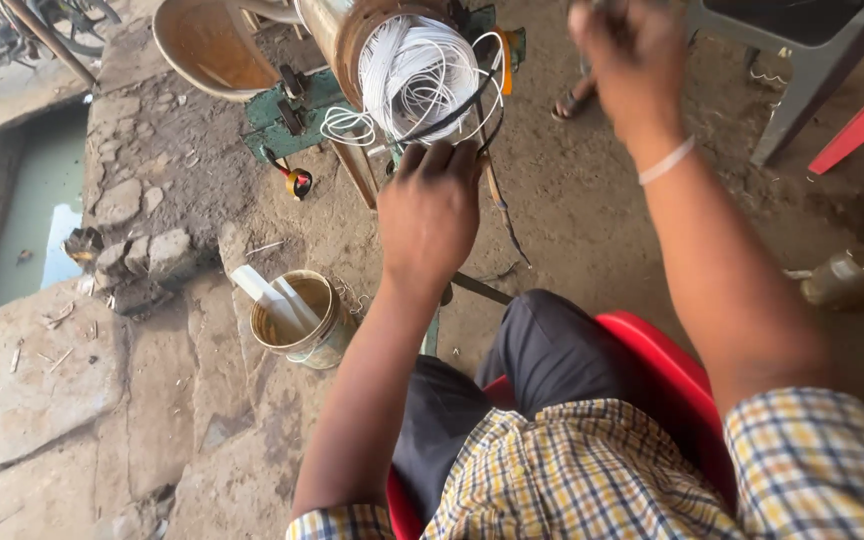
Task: The person sits on a chair and wraps black tape around a loose coil of white cable, using an orange blade to cut the tape. They then adjust and press the taped coil on a drum spool and pull out a length of cable.
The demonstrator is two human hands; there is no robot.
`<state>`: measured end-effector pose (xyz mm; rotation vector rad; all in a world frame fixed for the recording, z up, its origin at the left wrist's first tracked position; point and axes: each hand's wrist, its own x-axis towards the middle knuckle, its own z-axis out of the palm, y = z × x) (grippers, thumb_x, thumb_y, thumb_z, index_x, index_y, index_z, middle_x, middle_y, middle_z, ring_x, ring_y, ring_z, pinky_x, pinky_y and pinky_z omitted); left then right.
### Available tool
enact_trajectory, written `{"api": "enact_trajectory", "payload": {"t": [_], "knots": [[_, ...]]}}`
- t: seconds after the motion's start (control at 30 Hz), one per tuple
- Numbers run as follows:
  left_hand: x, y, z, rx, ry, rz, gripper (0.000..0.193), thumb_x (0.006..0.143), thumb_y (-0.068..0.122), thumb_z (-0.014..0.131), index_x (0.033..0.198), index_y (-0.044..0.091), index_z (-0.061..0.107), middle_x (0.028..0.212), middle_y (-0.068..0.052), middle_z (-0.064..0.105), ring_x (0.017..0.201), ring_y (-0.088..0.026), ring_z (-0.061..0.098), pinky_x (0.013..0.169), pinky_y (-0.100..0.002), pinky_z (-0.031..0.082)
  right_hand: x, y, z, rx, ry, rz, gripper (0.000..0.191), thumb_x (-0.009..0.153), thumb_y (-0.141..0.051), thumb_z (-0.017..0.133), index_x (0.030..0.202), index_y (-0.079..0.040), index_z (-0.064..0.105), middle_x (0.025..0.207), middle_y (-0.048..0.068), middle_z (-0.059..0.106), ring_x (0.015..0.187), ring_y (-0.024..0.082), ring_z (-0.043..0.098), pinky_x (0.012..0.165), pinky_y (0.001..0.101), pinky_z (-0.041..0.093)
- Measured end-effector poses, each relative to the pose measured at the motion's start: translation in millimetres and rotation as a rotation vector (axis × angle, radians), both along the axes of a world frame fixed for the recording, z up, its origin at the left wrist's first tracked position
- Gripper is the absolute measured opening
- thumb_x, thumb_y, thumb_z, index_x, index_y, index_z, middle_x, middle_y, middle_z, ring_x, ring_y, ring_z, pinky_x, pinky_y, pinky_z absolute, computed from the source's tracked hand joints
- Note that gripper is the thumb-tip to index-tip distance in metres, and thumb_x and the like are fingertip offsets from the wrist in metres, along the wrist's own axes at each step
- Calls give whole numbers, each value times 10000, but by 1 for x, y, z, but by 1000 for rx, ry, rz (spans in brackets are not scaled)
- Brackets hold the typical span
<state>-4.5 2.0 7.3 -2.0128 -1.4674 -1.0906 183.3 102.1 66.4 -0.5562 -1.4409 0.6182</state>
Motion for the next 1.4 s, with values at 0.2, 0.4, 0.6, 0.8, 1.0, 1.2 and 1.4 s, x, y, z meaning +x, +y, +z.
{"api": "enact_trajectory", "payload": {"t": [0.2,0.4,0.6,0.8,1.0,1.2,1.4], "knots": [[-6,-34,-76,189,-41,76,407,934,95,662,1340,126,677,1399,-123,647,1314,-362,569,1100,-487,436,24,-2,-105,-275,-10,109,244,1078,-326,684,999,-109,608,779,-66,549,645,37,477,588,234,377],[-21,-66,-192,-160,-306,347,456,901,124,637,1356,98,634,1335,-146,642,1289,-377,533,1090,-507,396,39,-9,-199,-646,-218,-96,414,986,-346,677,676,-110,534,583,-52,483,520,88,425,497,294,334],[-13,-84,-230,-485,-485,411,404,835,168,686,1239,160,677,1227,-86,690,1171,-307,610,925,-461,456,39,14,-257,-788,-270,-108,270,929,-295,751,925,-27,721,680,-22,597,588,84,522,547,271,433],[7,-67,-218,-594,-809,472,371,907,175,714,1277,171,697,1167,-102,721,1123,-317,650,987,-410,525,37,15,-270,-790,-462,212,349,888,-203,721,1170,1,749,885,12,706,768,113,599,691,291,488],[47,-62,-204,-763,-1112,-48,1167,580,84,904,1566,205,292,1548,-111,370,1269,-325,526,976,-390,510,8,-25,-269,-499,-901,636,343,845,-195,762,1146,-32,768,1079,91,804,998,184,757,899,329,575],[45,-71,-230,-789,-621,-78,630,901,195,777,1476,136,525,1379,-156,597,1205,-379,670,988,-407,572,-15,-62,-272,-535,-953,720,338,840,-220,774,1143,-71,758,1070,91,801,950,183,786,843,313,610],[51,-63,-251,-1370,139,58,685,1039,442,599,1582,100,357,1417,-285,514,1222,-420,597,1105,-655,344,-5,-30,-269,-651,-895,380,346,861,-264,752,1168,-105,746,1023,76,814,877,163,781,809,312,604]]}}
